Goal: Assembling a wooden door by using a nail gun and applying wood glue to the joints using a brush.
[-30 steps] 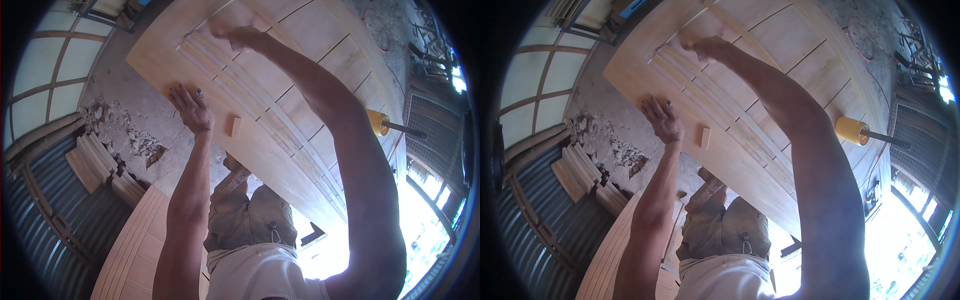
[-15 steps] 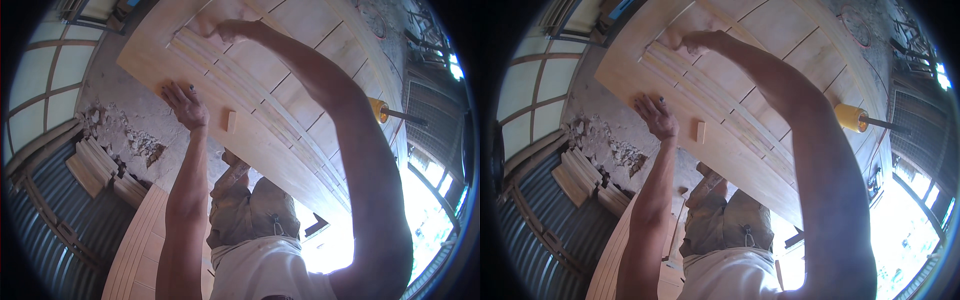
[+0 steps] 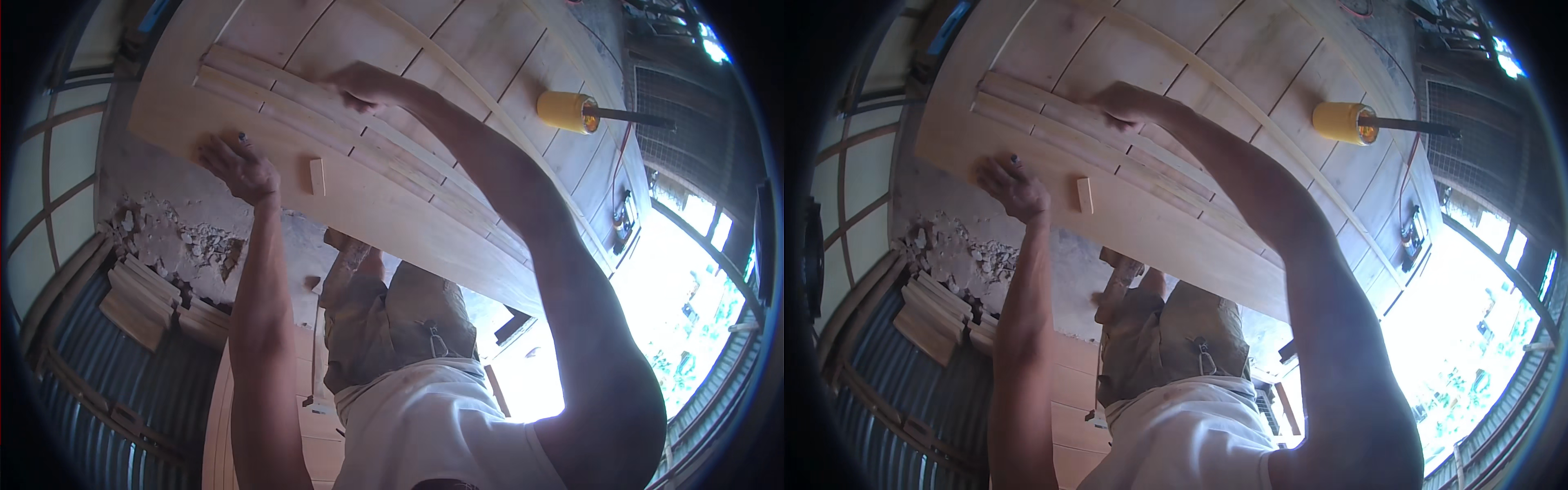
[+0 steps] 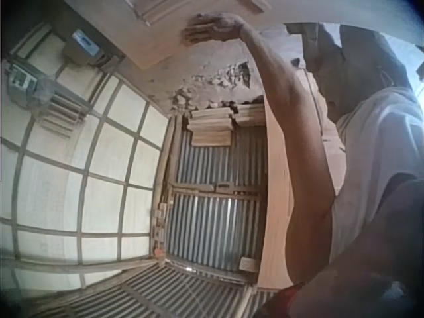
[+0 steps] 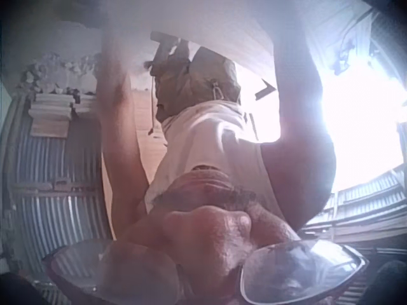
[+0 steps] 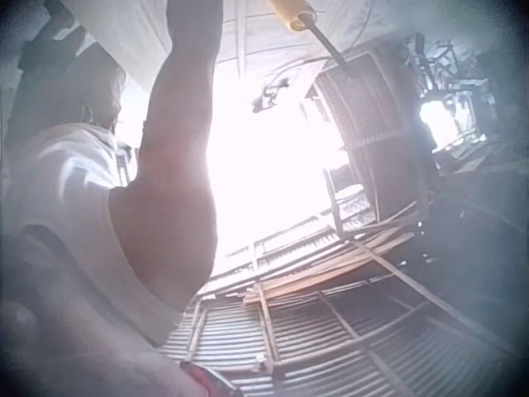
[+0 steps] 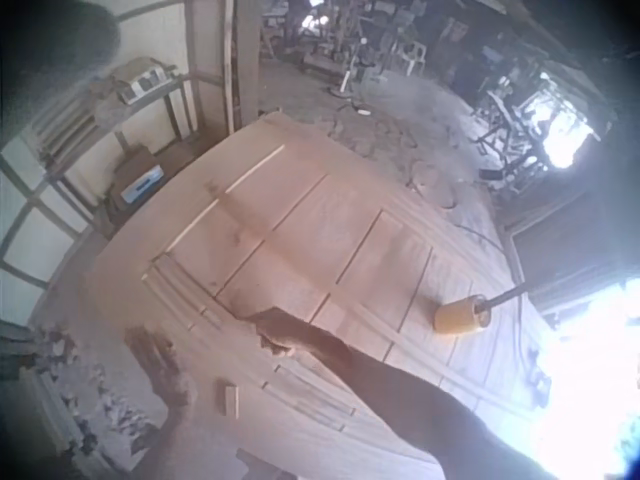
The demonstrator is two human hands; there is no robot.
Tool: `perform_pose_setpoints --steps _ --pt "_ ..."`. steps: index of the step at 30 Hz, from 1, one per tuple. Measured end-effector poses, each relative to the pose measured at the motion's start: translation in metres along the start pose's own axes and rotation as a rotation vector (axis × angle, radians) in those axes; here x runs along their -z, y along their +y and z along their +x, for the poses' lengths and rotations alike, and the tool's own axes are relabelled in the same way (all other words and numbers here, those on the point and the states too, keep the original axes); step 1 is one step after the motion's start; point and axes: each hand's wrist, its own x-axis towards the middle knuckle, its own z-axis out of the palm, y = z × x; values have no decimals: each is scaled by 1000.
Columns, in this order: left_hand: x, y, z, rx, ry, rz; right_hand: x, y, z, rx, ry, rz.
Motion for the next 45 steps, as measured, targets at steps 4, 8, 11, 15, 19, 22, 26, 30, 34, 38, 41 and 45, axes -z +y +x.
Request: perform_pose_setpoints --steps 4,8,11,15,19,22,26,30,34,38,41,45 --pt "2 1 1 -37 18 15 15 69 -60 -119 20 128" --pt "0 0 1 -44 8 83 22 128 -90 16 -52 305" --pt "-4 -3 4 -57 14 110 28 163 -106 -25 -11 263" --pt "-9 -14 4 -64 -5 185 48 197 -135 -18 -54 181" --pt "-14 -25 8 -35 -24 207 78 208 -152 -17 -116 -312" --pt "-14 -27 11 -256 49 351 84 188 -131 89 -86 239" --pt "-11 -26 9 -150 9 273 62 133 -69 81 -77 283" --pt "-14 -41 12 -264 7 384 50 105 -42 92 -165 213" --pt "-29 -74 29 -521 146 577 64 141 -69 33 -152 16" --pt "-39 -101 41 -480 131 486 79 221 -136 -96 -172 70" --pt "-38 -106 49 -767 236 646 90 301 -215 12 -99 50" --pt "-36 -104 56 -844 266 709 105 405 -307 -203 -4 51"
